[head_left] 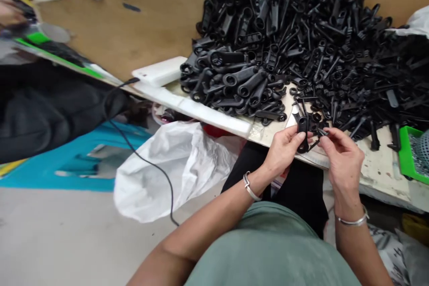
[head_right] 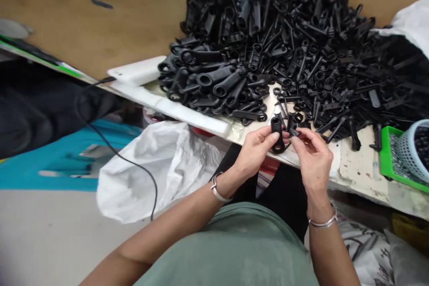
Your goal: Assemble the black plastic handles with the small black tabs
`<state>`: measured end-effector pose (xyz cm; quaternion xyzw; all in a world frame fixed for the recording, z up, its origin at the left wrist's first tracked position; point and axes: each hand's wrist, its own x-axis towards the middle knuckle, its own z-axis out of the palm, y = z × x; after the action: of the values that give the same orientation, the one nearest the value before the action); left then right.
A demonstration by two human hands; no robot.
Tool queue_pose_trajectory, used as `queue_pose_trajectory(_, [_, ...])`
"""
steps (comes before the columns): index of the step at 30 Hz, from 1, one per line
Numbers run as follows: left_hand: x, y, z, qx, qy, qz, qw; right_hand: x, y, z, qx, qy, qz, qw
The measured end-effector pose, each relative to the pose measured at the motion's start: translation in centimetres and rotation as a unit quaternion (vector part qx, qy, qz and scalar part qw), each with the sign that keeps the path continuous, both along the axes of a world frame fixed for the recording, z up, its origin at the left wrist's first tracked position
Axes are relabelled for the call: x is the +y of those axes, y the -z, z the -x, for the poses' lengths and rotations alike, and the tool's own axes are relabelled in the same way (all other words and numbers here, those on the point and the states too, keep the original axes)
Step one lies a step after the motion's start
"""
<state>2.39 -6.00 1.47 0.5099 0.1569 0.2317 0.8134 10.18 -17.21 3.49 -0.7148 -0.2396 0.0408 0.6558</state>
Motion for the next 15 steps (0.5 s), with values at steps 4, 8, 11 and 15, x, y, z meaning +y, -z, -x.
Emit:
queue_pose_trajectory(4, [0.7,0.0,0.9,-0.017,0.002,-0.032,0.999,1.3,-1.4,0.2,-0.067,-0.033,0.048,0.996])
queue_pose_trajectory(8, [0.8,0.0,1.3,-0.02,0.013,-0.065,0.998,2.5,-1.6,0.5,-0.088,-0.024,0.065,0.994])
queue_pose_trajectory(11, [0.8,0.2,1.5,-0.024,0.018,-0.104,0.994,2.8,-1.2,0.5,-0.09,-0.004,0.079,0.993])
queue_pose_trajectory(15, [1.0,0.4,1.8,-0.005,0.037,-0.188,0.981,2.8,-1.0,0.4,-0.116,0.027,0.112,0.987])
